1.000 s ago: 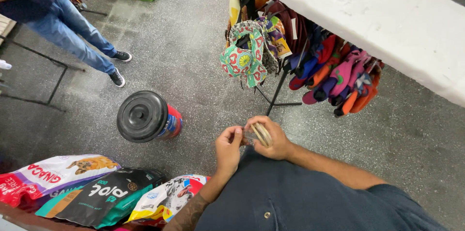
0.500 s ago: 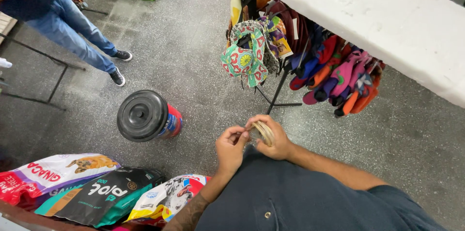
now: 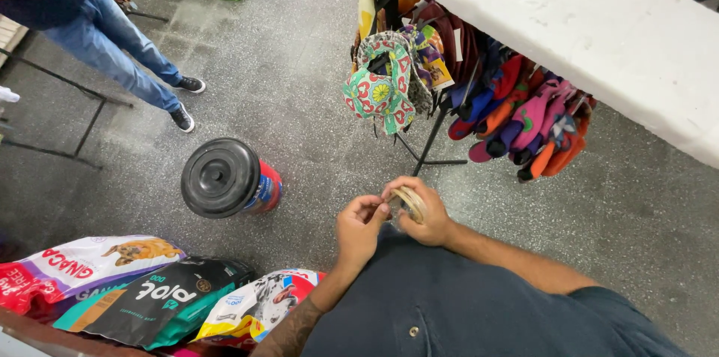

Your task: Handling and coiling a clear plastic tube in the aquarium section of a pet store

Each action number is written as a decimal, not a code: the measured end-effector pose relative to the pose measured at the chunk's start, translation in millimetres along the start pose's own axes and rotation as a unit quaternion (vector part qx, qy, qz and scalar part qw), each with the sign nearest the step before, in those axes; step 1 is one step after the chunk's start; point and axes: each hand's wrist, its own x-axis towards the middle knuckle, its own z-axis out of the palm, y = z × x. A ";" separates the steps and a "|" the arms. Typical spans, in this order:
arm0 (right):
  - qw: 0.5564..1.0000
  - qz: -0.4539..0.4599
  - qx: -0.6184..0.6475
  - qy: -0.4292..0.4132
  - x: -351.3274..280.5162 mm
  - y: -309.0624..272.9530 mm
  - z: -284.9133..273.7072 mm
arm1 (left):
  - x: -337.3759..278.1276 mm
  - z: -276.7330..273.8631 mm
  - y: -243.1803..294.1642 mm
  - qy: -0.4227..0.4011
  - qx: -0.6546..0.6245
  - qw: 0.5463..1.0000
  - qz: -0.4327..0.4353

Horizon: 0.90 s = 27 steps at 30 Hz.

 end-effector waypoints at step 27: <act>0.995 0.010 0.095 -0.030 5.4 -17.5 4.7 | -1.6 0.5 8.5 0.017 0.107 0.993 -0.048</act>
